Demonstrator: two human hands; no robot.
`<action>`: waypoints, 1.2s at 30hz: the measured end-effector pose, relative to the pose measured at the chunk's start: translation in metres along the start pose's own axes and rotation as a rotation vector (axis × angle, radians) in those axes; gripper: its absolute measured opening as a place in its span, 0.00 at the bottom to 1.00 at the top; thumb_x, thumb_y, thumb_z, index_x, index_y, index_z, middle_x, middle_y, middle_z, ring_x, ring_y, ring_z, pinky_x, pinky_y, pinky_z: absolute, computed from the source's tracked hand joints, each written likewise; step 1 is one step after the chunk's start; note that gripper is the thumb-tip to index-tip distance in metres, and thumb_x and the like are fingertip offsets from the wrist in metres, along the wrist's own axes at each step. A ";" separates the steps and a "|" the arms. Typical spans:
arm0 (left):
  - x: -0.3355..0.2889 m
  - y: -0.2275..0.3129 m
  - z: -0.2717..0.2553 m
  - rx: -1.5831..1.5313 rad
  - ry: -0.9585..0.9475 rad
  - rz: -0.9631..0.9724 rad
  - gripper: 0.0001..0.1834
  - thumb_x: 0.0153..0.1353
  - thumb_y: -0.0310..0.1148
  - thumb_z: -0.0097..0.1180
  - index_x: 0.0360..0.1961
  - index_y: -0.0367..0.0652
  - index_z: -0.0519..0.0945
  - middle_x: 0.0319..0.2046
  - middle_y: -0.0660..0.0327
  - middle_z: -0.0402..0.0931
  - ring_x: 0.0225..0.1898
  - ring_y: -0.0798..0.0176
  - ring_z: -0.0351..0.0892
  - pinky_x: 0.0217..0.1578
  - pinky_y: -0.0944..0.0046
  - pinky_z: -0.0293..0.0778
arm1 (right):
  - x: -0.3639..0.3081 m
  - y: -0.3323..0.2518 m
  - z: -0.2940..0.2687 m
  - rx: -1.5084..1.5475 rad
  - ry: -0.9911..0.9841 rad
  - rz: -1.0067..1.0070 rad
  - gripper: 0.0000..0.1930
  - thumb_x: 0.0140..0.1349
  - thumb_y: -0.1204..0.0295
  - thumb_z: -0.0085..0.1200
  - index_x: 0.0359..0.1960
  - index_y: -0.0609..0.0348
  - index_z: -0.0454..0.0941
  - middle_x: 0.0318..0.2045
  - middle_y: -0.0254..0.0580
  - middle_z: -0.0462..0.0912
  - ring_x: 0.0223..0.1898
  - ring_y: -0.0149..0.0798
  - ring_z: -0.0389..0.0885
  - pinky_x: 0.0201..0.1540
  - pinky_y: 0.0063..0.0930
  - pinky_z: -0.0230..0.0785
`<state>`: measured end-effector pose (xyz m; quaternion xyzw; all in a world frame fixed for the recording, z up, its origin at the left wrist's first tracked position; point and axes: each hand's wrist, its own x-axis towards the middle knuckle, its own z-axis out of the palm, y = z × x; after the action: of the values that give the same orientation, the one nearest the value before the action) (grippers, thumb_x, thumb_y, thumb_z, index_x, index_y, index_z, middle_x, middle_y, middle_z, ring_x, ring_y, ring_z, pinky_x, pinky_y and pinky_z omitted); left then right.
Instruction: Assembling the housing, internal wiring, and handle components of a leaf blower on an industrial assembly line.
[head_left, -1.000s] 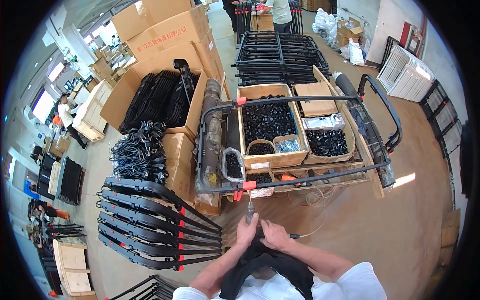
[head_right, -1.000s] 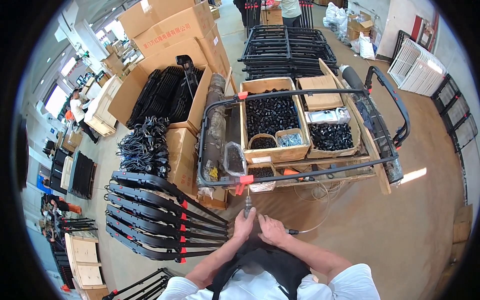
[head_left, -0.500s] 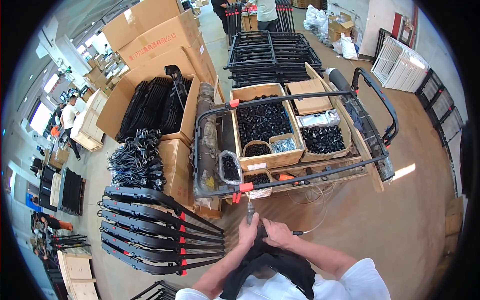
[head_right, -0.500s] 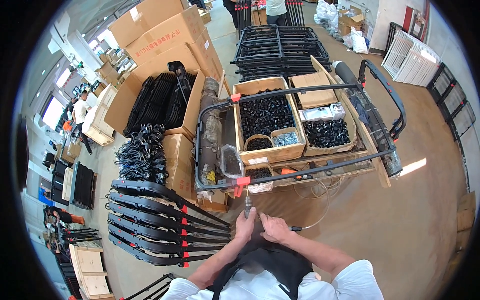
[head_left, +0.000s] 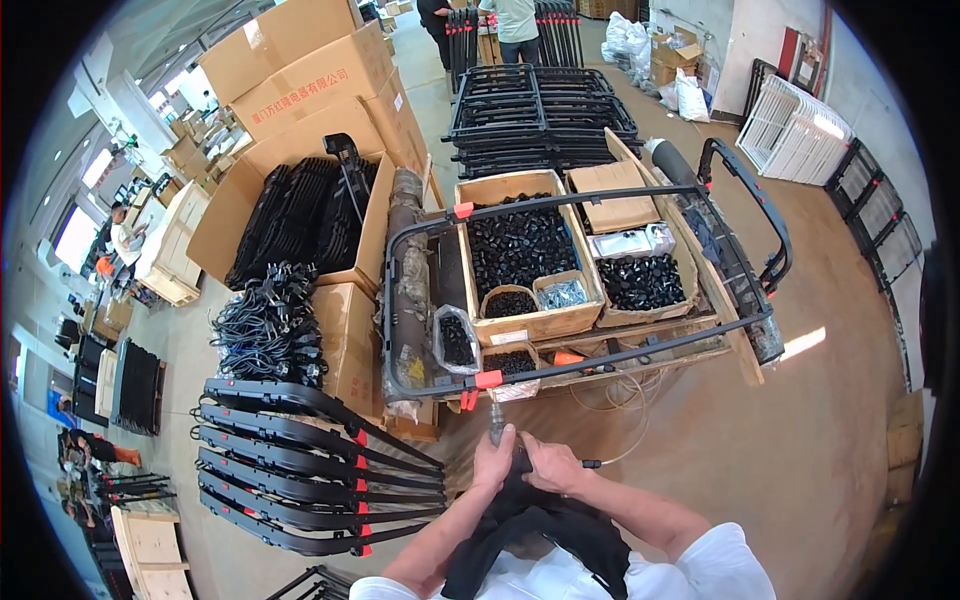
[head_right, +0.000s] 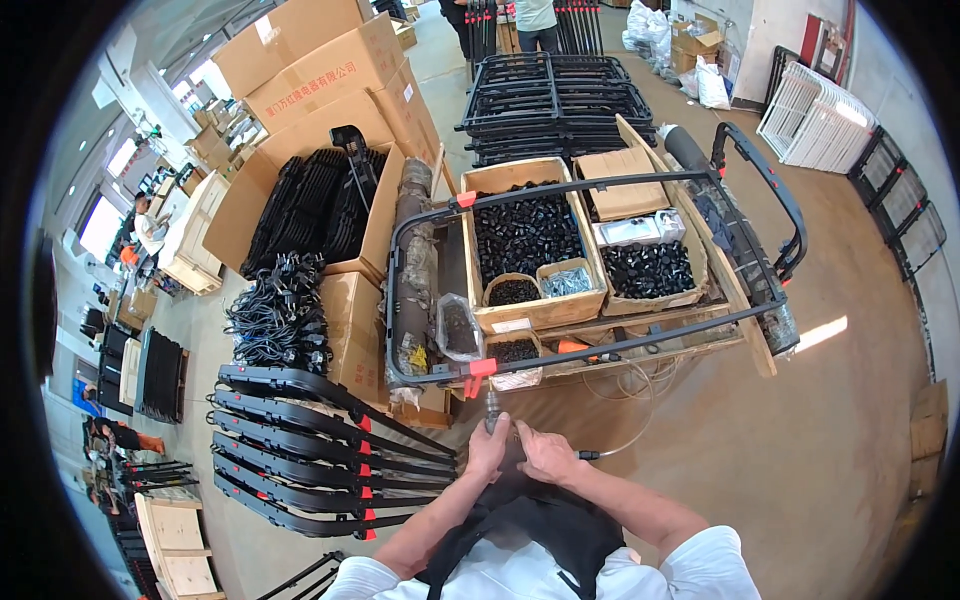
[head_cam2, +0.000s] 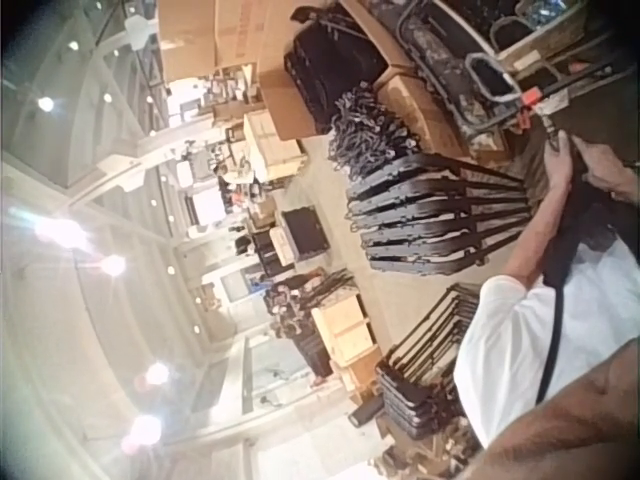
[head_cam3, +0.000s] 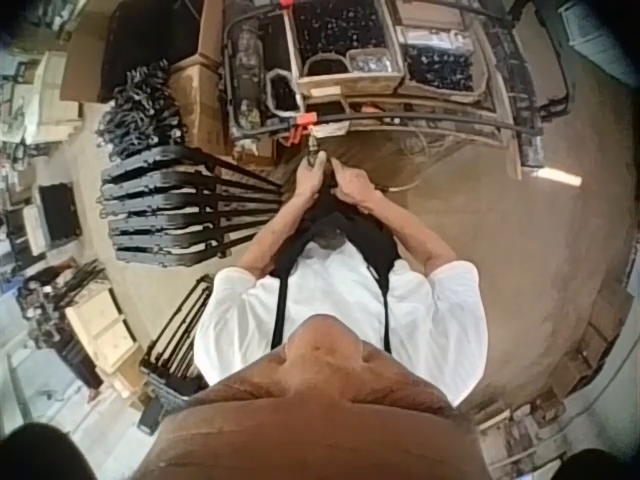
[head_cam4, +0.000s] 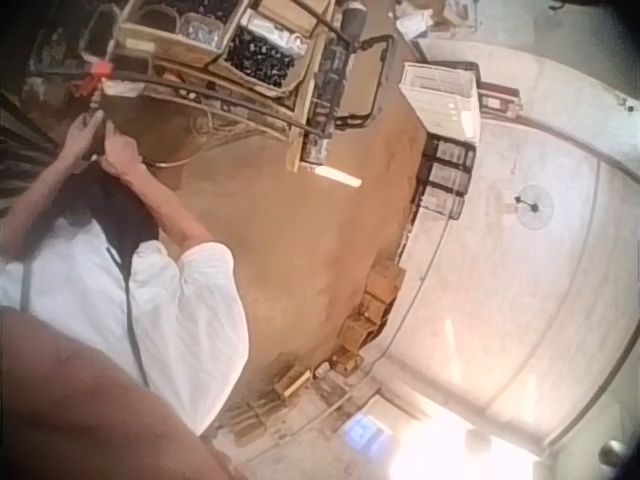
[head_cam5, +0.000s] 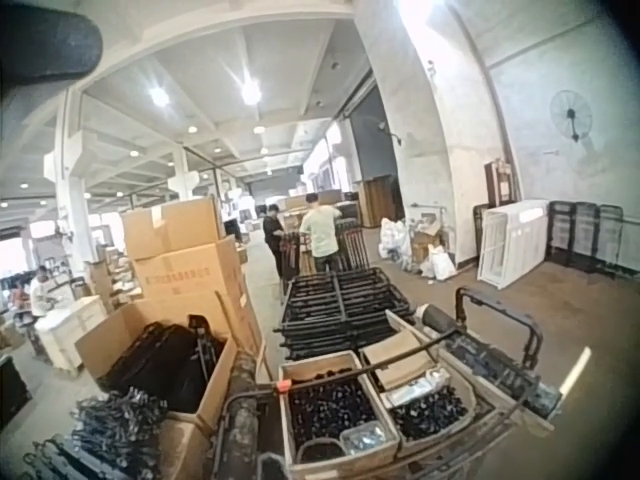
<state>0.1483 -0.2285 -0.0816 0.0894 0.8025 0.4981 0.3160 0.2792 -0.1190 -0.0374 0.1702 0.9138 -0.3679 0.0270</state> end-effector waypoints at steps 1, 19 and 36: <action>0.000 0.000 0.001 0.005 0.001 -0.001 0.23 0.73 0.53 0.62 0.42 0.40 0.82 0.32 0.63 0.81 0.34 0.67 0.77 0.39 0.61 0.76 | 0.000 -0.001 -0.002 -0.009 -0.016 0.013 0.48 0.54 0.63 0.73 0.73 0.65 0.59 0.52 0.66 0.85 0.53 0.65 0.85 0.56 0.52 0.79; 0.004 0.003 -0.003 -0.151 -0.053 -0.060 0.28 0.71 0.55 0.62 0.46 0.35 0.82 0.36 0.54 0.85 0.40 0.57 0.83 0.45 0.54 0.77 | 0.005 -0.024 -0.014 -0.283 0.009 -0.016 0.49 0.55 0.62 0.71 0.74 0.70 0.58 0.45 0.62 0.87 0.45 0.60 0.90 0.50 0.49 0.83; 0.005 0.002 -0.004 -0.202 -0.124 -0.113 0.33 0.68 0.58 0.63 0.46 0.32 0.82 0.42 0.42 0.87 0.49 0.41 0.88 0.51 0.49 0.79 | 0.008 -0.024 -0.010 -0.228 -0.064 0.067 0.52 0.52 0.57 0.75 0.74 0.67 0.59 0.52 0.64 0.85 0.50 0.63 0.87 0.54 0.50 0.81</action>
<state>0.1416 -0.2285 -0.0810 0.0423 0.7311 0.5512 0.3999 0.2641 -0.1263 -0.0156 0.1847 0.9422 -0.2655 0.0877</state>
